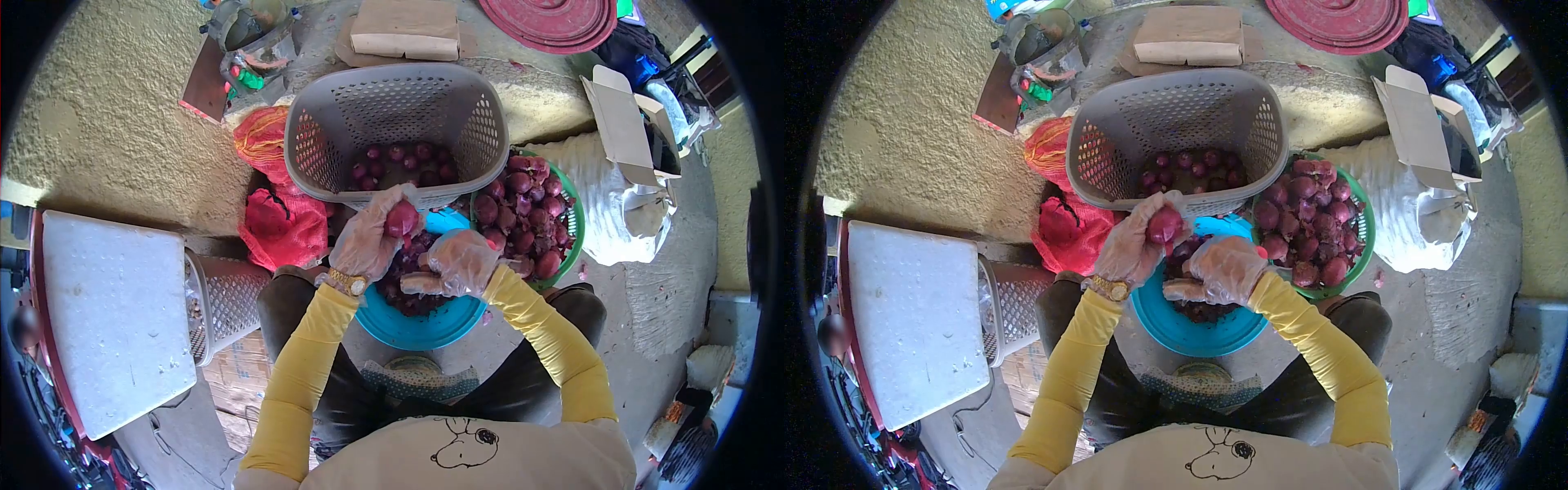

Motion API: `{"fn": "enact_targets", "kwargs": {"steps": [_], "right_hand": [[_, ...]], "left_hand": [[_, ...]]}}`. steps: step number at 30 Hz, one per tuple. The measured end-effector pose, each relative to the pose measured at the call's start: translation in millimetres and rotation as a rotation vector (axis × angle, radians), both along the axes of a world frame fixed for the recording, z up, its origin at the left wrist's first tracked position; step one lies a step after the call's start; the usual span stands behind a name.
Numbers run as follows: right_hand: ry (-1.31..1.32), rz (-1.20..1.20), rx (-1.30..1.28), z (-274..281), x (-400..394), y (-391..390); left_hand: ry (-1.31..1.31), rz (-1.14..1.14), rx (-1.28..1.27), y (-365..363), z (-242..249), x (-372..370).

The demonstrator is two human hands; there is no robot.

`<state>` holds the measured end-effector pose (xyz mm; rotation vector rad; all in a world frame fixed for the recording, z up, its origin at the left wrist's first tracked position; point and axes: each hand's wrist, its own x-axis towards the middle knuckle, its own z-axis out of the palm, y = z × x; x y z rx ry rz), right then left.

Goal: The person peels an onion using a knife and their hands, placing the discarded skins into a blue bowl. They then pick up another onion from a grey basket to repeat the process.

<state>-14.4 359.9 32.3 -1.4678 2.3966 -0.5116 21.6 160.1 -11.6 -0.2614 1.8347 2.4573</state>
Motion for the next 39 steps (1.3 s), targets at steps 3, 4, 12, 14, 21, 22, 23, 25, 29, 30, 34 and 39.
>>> {"fn": "enact_targets", "kwargs": {"steps": [3, 4, 12, 14, 21, 22, 23, 25, 29, 30, 34, 39], "right_hand": [[-0.018, -0.013, 0.139, 4, 0, -1], [-0.03, -0.031, 0.111, 8, -2, 1], [0.0, -0.03, 0.04, 5, -5, 6], [-0.022, -0.08, 0.056, -7, -6, 6], [0.069, -0.081, 0.089, 7, -7, 6], [0.071, -0.104, 0.101, 5, -8, 7], [0.073, -0.126, 0.113, 4, -10, 7], [0.037, -0.165, 0.076, 15, -12, 7], [-0.033, -0.342, -0.157, 19, -12, 6], [-0.033, -0.343, -0.158, 18, -13, 7], [0.2, -0.362, -0.166, 11, -15, 9], [0.205, -0.363, -0.204, 1, -17, 9]], "left_hand": [[-0.156, 0.057, 0.517, -2, 30, 1], [-0.19, 0.079, 0.603, -1, 34, 0], [-0.226, 0.164, 0.698, -4, 32, -1], [-0.152, 0.127, 0.714, -5, 30, -2], [-0.178, 0.106, 0.679, -4, 34, -2], [-0.169, 0.057, 0.626, -5, 38, -1], [-0.159, 0.009, 0.572, -5, 39, 0], [-0.169, -0.019, 0.588, -7, 33, 1], [0.506, -0.063, -0.959, -14, 22, 14], [0.507, -0.064, -0.96, -14, 16, 13], [0.432, -0.201, -0.771, -17, -22, 7], [0.558, -0.191, -0.932, -10, 10, 12]]}}
